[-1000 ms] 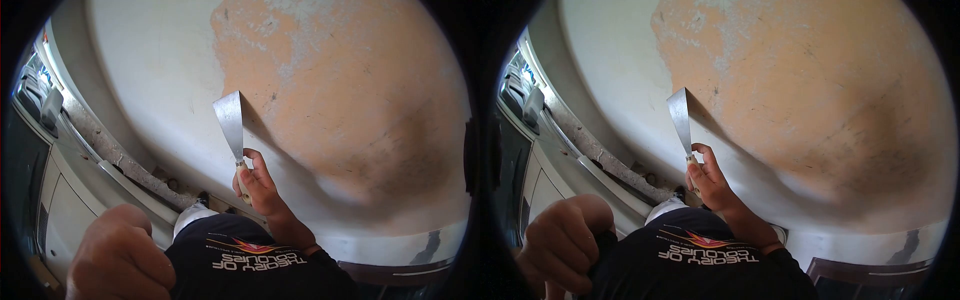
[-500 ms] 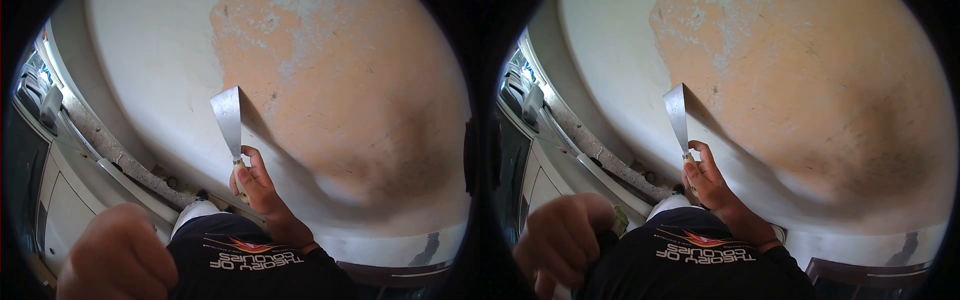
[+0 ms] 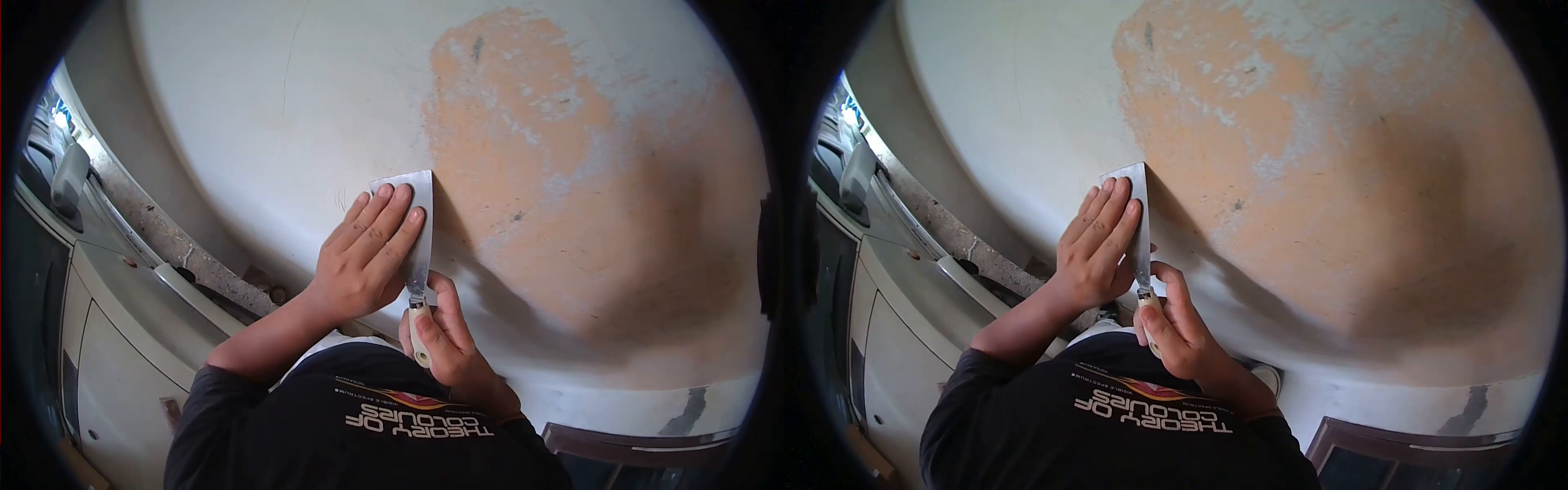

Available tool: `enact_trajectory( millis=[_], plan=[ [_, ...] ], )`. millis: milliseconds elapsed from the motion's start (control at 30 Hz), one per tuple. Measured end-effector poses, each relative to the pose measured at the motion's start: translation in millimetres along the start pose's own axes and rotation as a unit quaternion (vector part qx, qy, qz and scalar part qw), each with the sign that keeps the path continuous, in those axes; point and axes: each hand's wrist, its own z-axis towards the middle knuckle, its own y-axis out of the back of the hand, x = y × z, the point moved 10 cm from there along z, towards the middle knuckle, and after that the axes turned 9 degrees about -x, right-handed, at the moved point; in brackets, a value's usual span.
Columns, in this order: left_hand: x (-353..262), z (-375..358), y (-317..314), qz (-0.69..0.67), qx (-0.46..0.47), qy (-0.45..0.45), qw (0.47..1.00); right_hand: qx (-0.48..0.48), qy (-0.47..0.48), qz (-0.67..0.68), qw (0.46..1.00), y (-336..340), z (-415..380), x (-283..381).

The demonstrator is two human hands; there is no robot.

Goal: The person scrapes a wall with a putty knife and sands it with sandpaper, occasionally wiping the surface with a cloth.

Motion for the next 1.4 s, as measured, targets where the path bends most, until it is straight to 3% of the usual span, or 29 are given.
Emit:
enact_trajectory(
  millis=[333,500,833,900,1100,1200,1400],
  plan=[
    [8.2,1.0,2.3,-0.026,0.013,0.005,1.000,0.017,-0.027,-0.049,0.998,-5.0,0.0,-6.2],
    [8.6,16.7,7.1,-0.029,0.023,-0.021,0.999,-0.040,-0.025,-0.073,0.996,0.9,2.2,-3.3],
    [9.5,26.4,11.1,-0.043,0.018,-0.038,0.998,-0.008,-0.057,-0.051,0.997,-1.5,4.5,-12.0],
    [8.2,28.0,10.1,-0.055,0.022,-0.039,0.997,0.038,0.018,-0.030,0.999,-14.2,7.4,2.3],
    [15.5,5.8,4.2,-0.051,0.010,-0.006,0.999,0.046,-0.030,-0.063,0.996,-5.7,5.3,-19.7],
    [12.0,21.2,9.7,-0.061,0.015,-0.008,0.998,0.088,0.034,-0.033,0.995,-11.4,10.7,-2.6],
    [15.2,2.4,0.5,-0.052,-0.010,0.013,0.998,0.053,0.009,-0.072,0.996,0.2,9.7,-11.9]
  ],
)
